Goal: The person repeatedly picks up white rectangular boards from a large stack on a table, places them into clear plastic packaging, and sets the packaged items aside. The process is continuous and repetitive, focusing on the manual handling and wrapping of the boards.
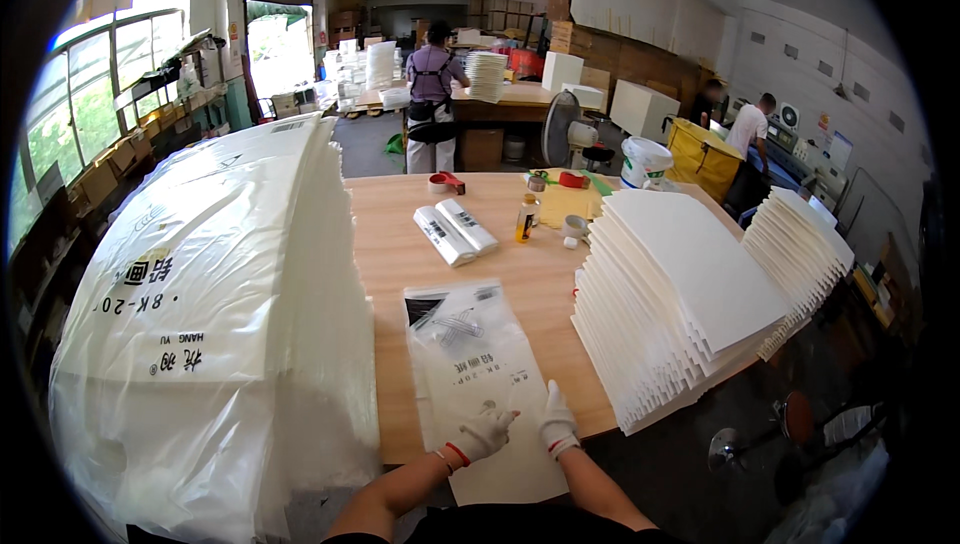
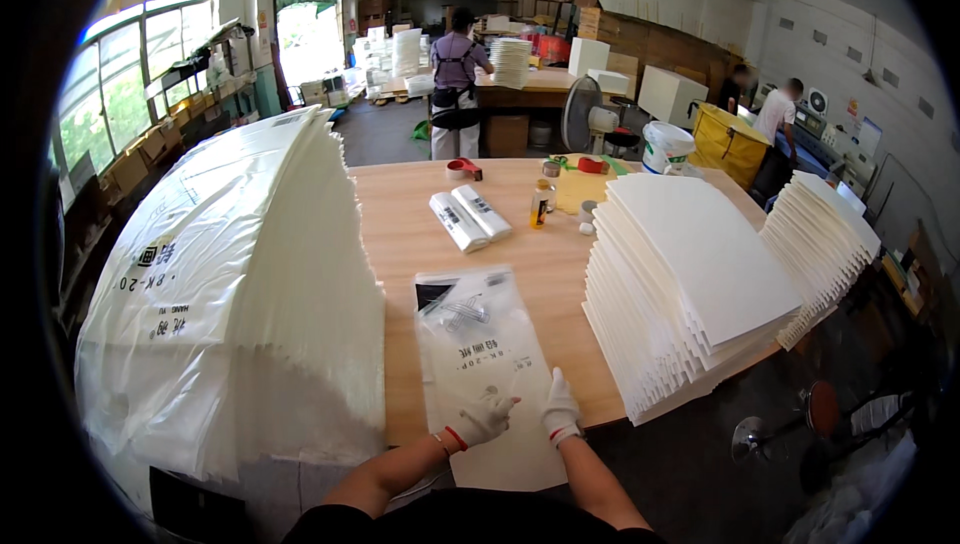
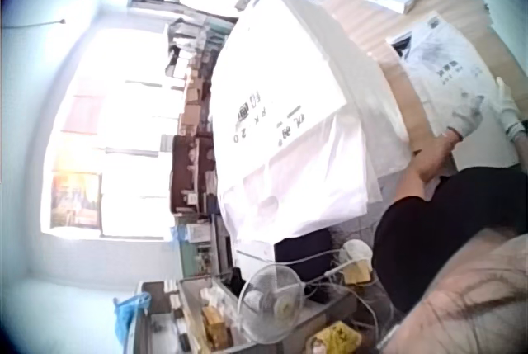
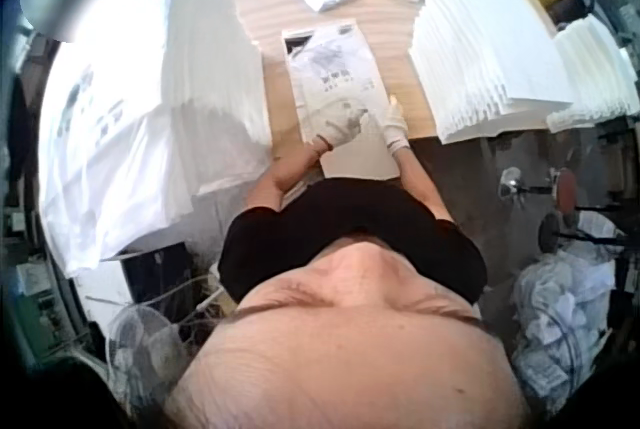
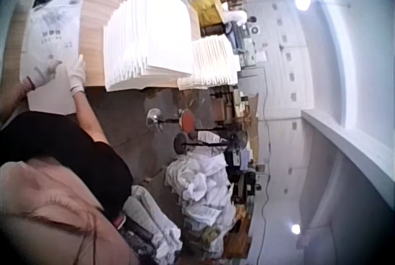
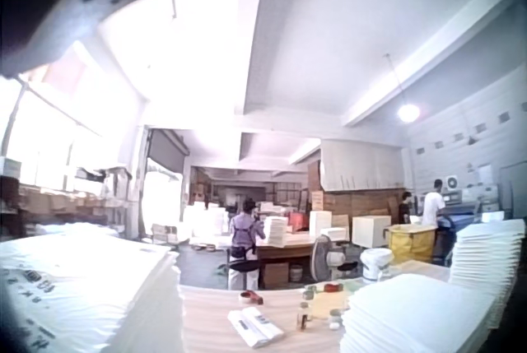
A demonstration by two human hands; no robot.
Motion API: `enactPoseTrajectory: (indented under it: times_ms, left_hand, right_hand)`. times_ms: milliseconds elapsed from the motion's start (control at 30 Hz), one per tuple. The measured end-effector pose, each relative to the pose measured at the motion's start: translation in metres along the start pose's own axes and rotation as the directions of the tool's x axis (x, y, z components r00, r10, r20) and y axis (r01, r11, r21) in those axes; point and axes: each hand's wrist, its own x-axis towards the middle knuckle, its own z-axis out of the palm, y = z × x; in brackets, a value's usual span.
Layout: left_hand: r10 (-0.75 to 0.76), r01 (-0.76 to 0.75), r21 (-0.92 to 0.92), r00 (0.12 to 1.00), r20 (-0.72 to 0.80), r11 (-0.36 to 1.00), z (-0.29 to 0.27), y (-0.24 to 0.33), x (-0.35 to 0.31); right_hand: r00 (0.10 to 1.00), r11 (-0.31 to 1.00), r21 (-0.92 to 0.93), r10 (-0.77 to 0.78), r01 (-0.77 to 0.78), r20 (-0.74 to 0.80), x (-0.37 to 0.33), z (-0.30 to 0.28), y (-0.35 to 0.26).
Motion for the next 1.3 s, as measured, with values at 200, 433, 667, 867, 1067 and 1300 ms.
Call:
enactPoseTrajectory:
  times_ms: [200, 433, 667, 867, 1067, 1300]
  left_hand:
    - [-0.293, 0.412, 0.208, 0.85, -0.437, 0.887, -0.005, -0.066, -0.033]
    - [-0.759, 0.526, -0.598, 0.607, -0.235, 0.605, 0.011, -0.056, -0.068]
    - [-0.66, 0.662, -0.277, 0.743, 0.115, 0.696, -0.014, 0.04, -0.18]
    - [-0.695, 0.717, -0.515, 0.66, 0.285, 0.469, -0.013, 0.068, -0.209]
    - [-0.833, 0.75, -0.559, 0.524, 0.177, 0.353, -0.034, 0.08, -0.175]
    - [-0.572, 0.455, -0.573, 0.819, -0.029, 0.681, -0.038, 0.061, -0.163]
  right_hand:
    - [0.951, 0.974, -0.223, 0.101, -0.034, 0.294, 0.065, 0.003, 0.035]
    - [0.835, 0.989, -0.072, -0.072, 0.133, 0.546, -0.007, -0.029, 0.06]
    - [0.801, 0.979, 0.089, -0.201, 0.183, 0.564, -0.135, -0.089, 0.07]
    - [0.844, 0.976, 0.126, -0.218, 0.178, 0.49, -0.173, -0.093, 0.069]
    - [0.897, 0.984, 0.105, -0.177, 0.147, 0.406, -0.142, -0.085, 0.066]
    - [0.704, 0.719, 0.616, -0.254, -0.321, 0.663, -0.152, -0.117, 0.119]
